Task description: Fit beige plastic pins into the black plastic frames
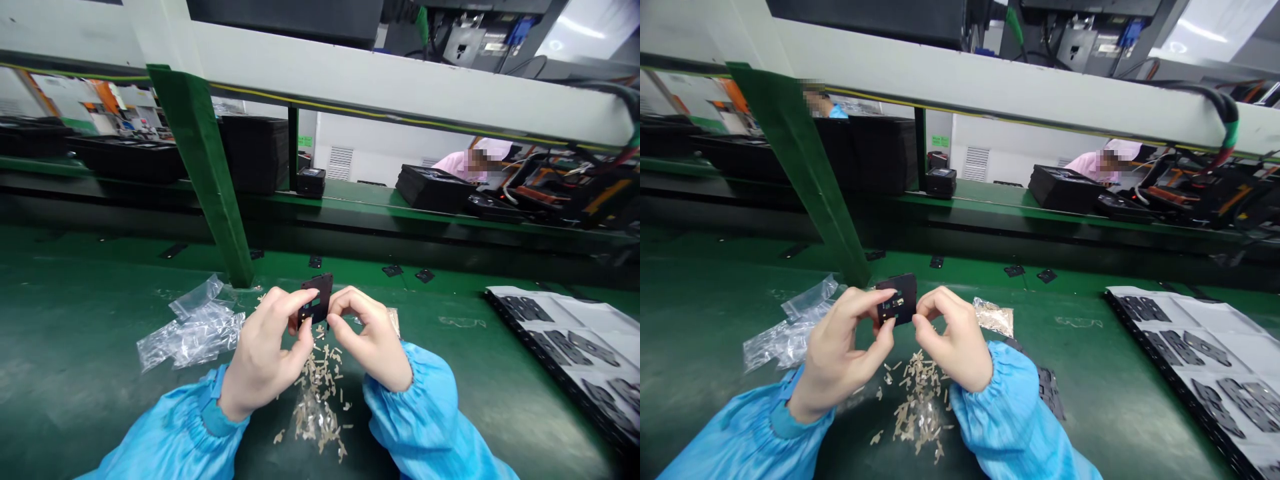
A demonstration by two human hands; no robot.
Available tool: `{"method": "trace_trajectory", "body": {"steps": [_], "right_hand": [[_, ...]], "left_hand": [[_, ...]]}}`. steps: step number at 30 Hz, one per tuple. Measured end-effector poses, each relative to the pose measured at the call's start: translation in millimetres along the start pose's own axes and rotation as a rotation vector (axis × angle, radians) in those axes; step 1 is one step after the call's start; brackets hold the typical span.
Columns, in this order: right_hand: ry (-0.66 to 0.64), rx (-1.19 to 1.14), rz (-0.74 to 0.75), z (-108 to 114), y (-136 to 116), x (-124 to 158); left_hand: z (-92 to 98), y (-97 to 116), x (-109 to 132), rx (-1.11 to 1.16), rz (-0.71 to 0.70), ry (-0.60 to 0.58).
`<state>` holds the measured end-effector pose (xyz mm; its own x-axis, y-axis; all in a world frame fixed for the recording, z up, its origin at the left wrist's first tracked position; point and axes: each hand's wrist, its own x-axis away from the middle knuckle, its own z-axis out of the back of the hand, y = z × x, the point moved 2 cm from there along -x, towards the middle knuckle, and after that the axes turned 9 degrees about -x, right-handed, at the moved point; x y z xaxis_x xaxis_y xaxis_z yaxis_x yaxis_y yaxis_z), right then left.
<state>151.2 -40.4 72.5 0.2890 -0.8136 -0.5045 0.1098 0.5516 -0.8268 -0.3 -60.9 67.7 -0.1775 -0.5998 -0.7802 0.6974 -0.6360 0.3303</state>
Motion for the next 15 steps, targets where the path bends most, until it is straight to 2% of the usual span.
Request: {"method": "trace_trajectory", "body": {"steps": [7, 15], "right_hand": [[-0.055, -0.301, -0.184, 2.2, 11.1, -2.3], [-0.075, -0.431, -0.235, 0.1, 13.4, -2.1]], "left_hand": [[1.6, 1.0, -0.6, 0.026, -0.022, 0.001], [2.0, 0.1, -1.7, 0.086, -0.001, 0.005]]}}
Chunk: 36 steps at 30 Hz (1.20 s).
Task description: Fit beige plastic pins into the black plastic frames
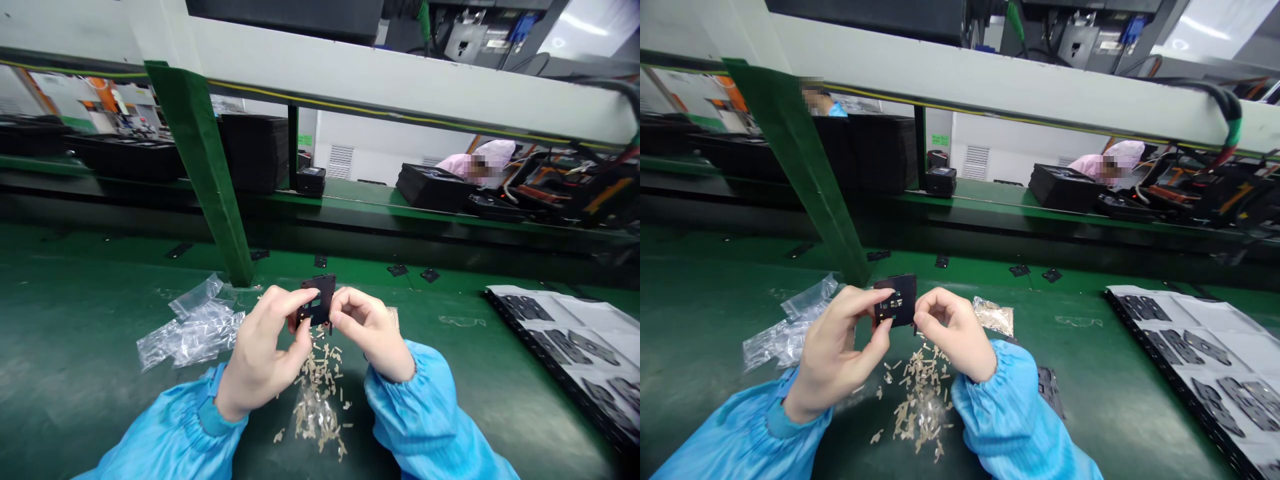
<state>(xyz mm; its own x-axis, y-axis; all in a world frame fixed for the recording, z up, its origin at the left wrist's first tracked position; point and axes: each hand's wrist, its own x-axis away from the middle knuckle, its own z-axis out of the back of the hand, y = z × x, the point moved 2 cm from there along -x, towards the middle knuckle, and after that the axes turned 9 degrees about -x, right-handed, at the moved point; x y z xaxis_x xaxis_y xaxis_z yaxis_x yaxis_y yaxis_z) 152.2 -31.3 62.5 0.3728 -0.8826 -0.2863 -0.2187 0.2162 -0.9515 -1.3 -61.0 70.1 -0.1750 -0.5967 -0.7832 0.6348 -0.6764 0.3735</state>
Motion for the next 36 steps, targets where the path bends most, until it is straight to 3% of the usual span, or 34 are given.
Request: {"method": "trace_trajectory", "body": {"steps": [18, 36], "right_hand": [[0.155, 0.197, 0.169, -10.9, -7.2, 5.5], [0.112, 0.135, 0.047, -8.2, -8.2, 4.4]], "left_hand": [[-1.9, -4.2, 3.7, 0.164, 0.187, -0.022], [-0.7, -5.6, 1.7, 0.214, 0.216, -0.053]]}}
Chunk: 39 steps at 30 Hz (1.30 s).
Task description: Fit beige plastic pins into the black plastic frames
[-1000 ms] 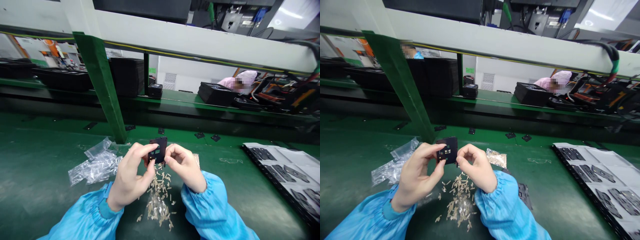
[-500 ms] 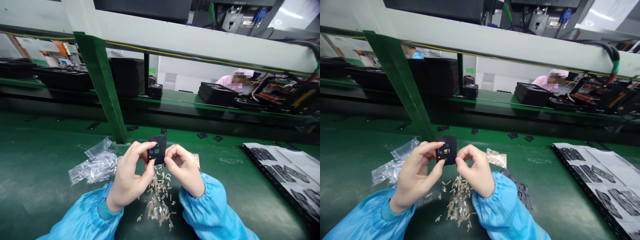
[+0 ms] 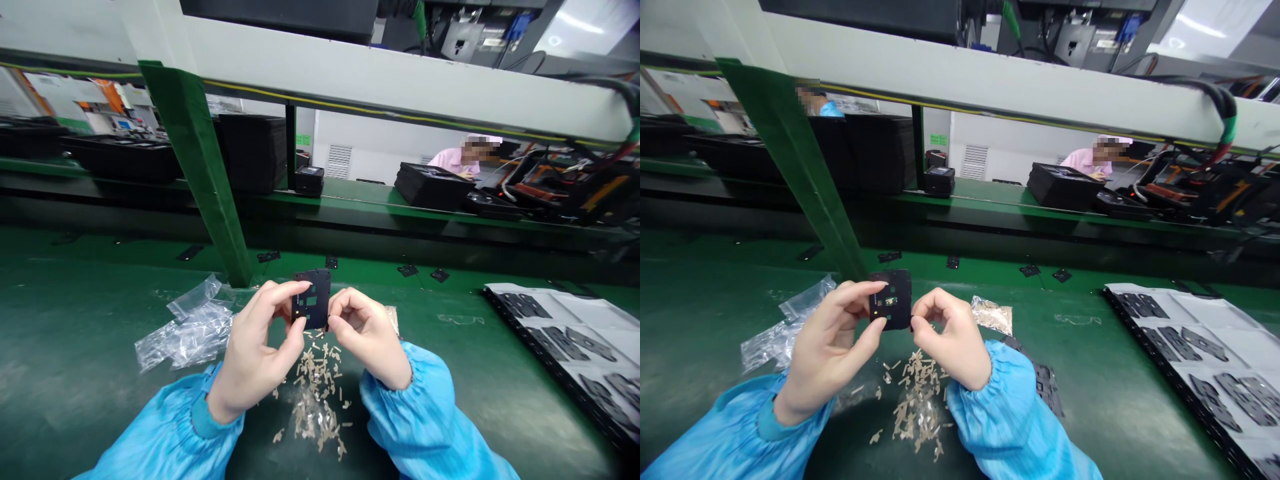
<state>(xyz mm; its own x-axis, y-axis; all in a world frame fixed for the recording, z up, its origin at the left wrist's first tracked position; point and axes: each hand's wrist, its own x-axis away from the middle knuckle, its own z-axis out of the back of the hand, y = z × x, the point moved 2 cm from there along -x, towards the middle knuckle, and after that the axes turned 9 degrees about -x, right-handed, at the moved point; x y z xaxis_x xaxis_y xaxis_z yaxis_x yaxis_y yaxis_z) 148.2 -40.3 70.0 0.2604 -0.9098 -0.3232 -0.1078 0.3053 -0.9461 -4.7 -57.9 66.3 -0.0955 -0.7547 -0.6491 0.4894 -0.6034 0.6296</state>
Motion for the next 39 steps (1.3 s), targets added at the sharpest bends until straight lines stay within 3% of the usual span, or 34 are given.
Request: {"method": "trace_trajectory", "body": {"steps": [14, 20, 25, 39], "right_hand": [[-0.061, -0.095, -0.058, 1.4, 3.4, -1.3], [-0.072, -0.127, -0.073, 0.9, 3.5, -0.7], [-0.028, -0.042, -0.027, -0.9, -0.7, 0.4], [-0.013, 0.072, -0.009, -2.0, 2.3, 0.1]], "left_hand": [[3.2, -1.3, -1.4, -0.011, -0.041, -0.048], [2.9, -2.6, -4.8, 0.13, 0.067, -0.093], [1.4, -3.1, -5.5, 0.142, 0.108, -0.065], [3.4, 3.7, -1.8, -0.108, -0.09, -0.039]]}}
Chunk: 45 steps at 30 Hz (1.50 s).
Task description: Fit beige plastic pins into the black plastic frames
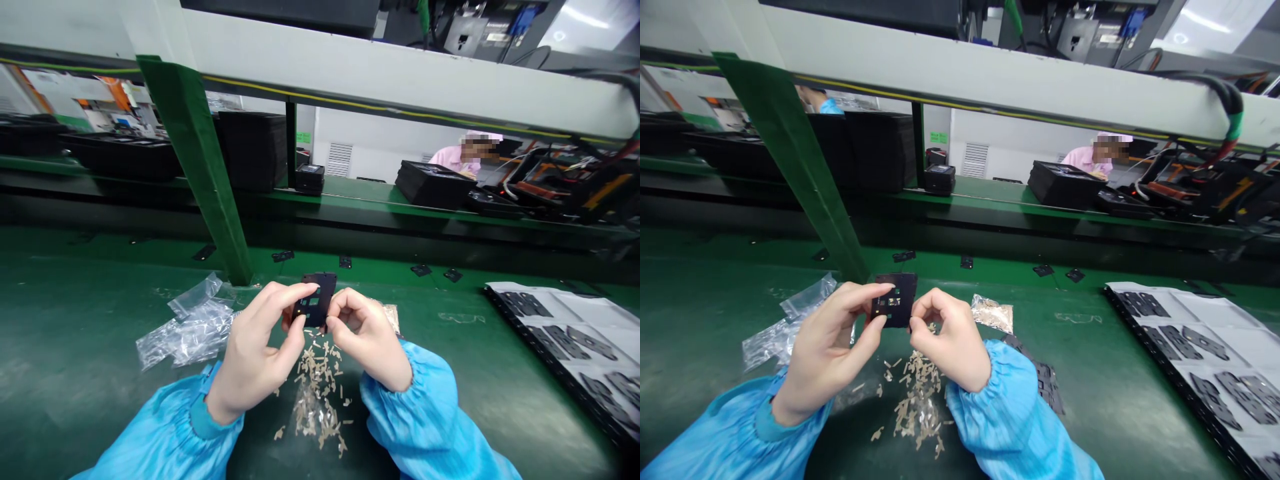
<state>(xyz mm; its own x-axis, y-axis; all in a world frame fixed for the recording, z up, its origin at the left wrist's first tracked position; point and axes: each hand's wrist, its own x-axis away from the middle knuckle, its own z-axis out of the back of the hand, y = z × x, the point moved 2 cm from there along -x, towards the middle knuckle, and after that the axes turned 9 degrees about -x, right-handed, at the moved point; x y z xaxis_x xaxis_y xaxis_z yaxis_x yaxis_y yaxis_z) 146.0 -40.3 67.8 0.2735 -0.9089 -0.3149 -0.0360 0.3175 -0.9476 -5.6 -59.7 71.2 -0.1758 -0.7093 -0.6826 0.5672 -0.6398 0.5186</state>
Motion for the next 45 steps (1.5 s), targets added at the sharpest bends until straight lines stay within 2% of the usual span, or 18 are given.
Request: {"method": "trace_trajectory", "body": {"steps": [9, 22, 28, 33, 40, 45], "right_hand": [[0.002, -0.026, -0.018, -1.7, -4.1, 0.3], [-0.002, -0.087, -0.041, -0.2, -3.1, 0.7], [-0.017, -0.14, -0.042, -0.2, -3.2, 2.4], [-0.031, -0.185, -0.055, -0.6, -3.6, 4.2], [-0.043, -0.224, -0.04, -2.2, -7.7, 5.5], [-0.098, -0.409, -0.058, -7.2, -6.0, 6.3]], "left_hand": [[-1.8, -4.4, 0.5, 0.125, 0.135, -0.01], [-1.0, -1.8, -1.2, 0.224, 0.203, -0.025], [-1.7, -4.0, -1.3, 0.381, 0.258, -0.001], [-5.8, -9.4, -1.1, 0.533, 0.243, 0.011], [-9.5, -15.3, 1.6, 0.595, 0.256, 0.054], [-11.0, -20.0, 4.2, 0.647, 0.263, 0.073]]}}
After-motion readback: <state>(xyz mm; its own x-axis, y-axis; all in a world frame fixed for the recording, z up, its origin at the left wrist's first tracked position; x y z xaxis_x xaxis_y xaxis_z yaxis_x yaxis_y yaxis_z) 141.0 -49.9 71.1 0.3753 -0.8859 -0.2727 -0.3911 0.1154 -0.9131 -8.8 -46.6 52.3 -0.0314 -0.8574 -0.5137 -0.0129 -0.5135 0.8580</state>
